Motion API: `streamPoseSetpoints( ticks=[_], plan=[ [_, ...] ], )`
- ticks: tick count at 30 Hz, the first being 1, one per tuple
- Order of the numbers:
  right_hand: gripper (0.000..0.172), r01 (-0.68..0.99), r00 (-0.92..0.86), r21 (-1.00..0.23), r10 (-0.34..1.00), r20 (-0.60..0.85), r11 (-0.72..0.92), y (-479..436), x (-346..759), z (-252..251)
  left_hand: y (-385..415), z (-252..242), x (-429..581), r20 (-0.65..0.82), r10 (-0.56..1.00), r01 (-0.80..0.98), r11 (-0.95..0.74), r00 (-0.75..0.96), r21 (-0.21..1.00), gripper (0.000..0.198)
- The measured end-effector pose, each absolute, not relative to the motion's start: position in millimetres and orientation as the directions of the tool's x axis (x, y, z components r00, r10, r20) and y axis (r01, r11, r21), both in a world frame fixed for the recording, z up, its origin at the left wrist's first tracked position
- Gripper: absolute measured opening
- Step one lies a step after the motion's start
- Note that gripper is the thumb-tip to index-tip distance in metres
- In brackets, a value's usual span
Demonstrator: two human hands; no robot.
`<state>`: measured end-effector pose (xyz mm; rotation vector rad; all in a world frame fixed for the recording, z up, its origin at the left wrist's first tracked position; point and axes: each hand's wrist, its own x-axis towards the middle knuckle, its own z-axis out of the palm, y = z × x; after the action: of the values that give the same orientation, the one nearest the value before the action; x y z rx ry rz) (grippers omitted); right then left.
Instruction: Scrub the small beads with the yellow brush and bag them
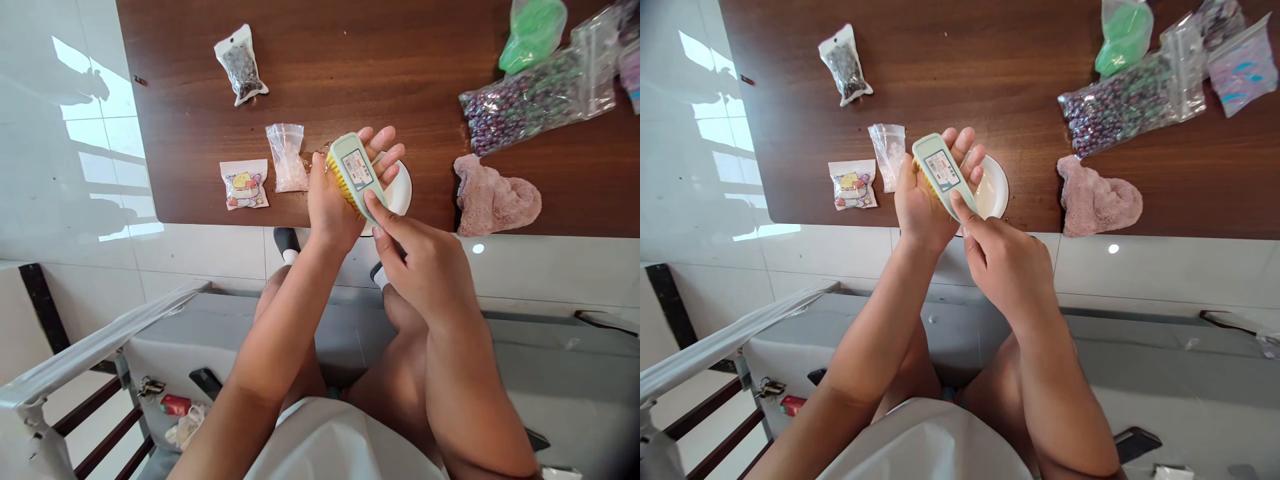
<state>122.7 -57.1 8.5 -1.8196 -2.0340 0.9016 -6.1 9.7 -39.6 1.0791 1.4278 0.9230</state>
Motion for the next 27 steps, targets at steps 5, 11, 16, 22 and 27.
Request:
streamPoseSetpoints(
  ticks=[5,11,16,22,27],
  plan=[
    [0.051,0.616,-0.131,-0.783,0.969,-0.208,-0.085,-55,124,7,13,-45,-4,-0.287,0.957,0.009,0.288,-0.046,0.958,0.073],
    [0.060,0.102,-0.019,-0.937,0.941,-0.337,-0.334,-56,127,17,14,-62,-16,-0.306,0.946,0.090,0.316,-0.109,0.944,0.044],
    [0.051,-0.007,-0.064,-0.962,0.960,-0.274,-0.275,-58,124,16,12,-52,-17,-0.203,0.979,0.230,0.197,0.001,0.953,0.051],
    [0.049,0.370,-0.095,-0.892,0.944,-0.315,-0.260,-64,125,20,14,-34,-12,-0.158,0.987,0.291,0.141,0.036,0.946,0.065],
    [0.052,0.609,-0.200,-0.786,0.939,-0.281,-0.105,-68,121,25,14,-29,-8,-0.201,0.977,0.200,0.185,0.064,0.962,0.061]
  ],
)
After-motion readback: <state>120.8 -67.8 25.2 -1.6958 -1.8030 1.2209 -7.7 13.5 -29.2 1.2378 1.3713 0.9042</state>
